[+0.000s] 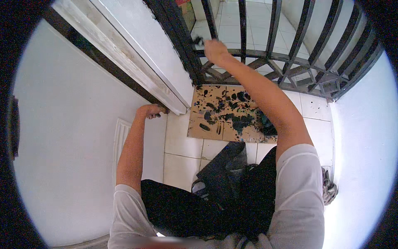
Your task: The person paints a black metal security gate and its adjacent door frame with black paint using a paintbrush.
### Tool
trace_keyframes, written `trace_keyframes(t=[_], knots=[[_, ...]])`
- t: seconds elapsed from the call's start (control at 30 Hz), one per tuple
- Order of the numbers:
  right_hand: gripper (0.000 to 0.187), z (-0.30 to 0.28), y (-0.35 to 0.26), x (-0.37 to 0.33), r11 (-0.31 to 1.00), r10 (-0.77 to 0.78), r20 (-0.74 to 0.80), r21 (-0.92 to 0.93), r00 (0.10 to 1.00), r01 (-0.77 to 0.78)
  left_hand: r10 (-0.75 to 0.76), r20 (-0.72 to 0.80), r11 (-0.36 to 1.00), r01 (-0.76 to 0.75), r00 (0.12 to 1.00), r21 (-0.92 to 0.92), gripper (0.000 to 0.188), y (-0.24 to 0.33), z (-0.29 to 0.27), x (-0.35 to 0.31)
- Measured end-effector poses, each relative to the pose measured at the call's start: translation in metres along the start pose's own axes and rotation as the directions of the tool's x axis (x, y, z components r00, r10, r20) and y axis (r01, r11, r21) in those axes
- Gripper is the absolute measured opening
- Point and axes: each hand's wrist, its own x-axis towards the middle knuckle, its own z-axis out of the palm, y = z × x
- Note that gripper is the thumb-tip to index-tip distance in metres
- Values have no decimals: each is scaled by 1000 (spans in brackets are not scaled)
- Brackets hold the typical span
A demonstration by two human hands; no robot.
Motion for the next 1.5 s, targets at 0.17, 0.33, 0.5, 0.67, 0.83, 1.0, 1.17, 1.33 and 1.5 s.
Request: trace_keyframes(t=[0.17,0.33,0.5,0.67,0.83,1.0,1.17,1.33,1.5], knots=[[23,-69,-39,40,967,19,-511,227,860,114,29,-33,1000,-29,999,3,26,-1,2,0],[26,-47,-40,21,940,59,-444,325,894,100,48,-38,998,-47,998,32,36,-1,2,8],[27,18,-4,2,954,75,-99,297,992,-42,47,-15,998,-47,999,45,29,6,0,4],[28,11,0,15,984,53,54,168,997,-62,32,-43,999,-30,999,36,27,10,-1,-9],[26,-38,-25,41,913,48,-474,379,879,154,49,-41,998,-48,998,31,26,12,2,-12],[31,-7,-17,27,916,121,-291,401,949,6,55,-87,997,-51,995,51,24,11,4,-8],[35,23,12,13,975,70,-2,212,998,-68,76,-60,995,-72,995,66,25,9,-1,-3],[30,-14,-7,43,958,1,-357,268,934,102,80,-79,995,-76,994,57,30,6,1,0],[29,-4,-23,19,913,151,-359,407,921,9,59,-92,995,-52,994,84,27,9,4,-3]])
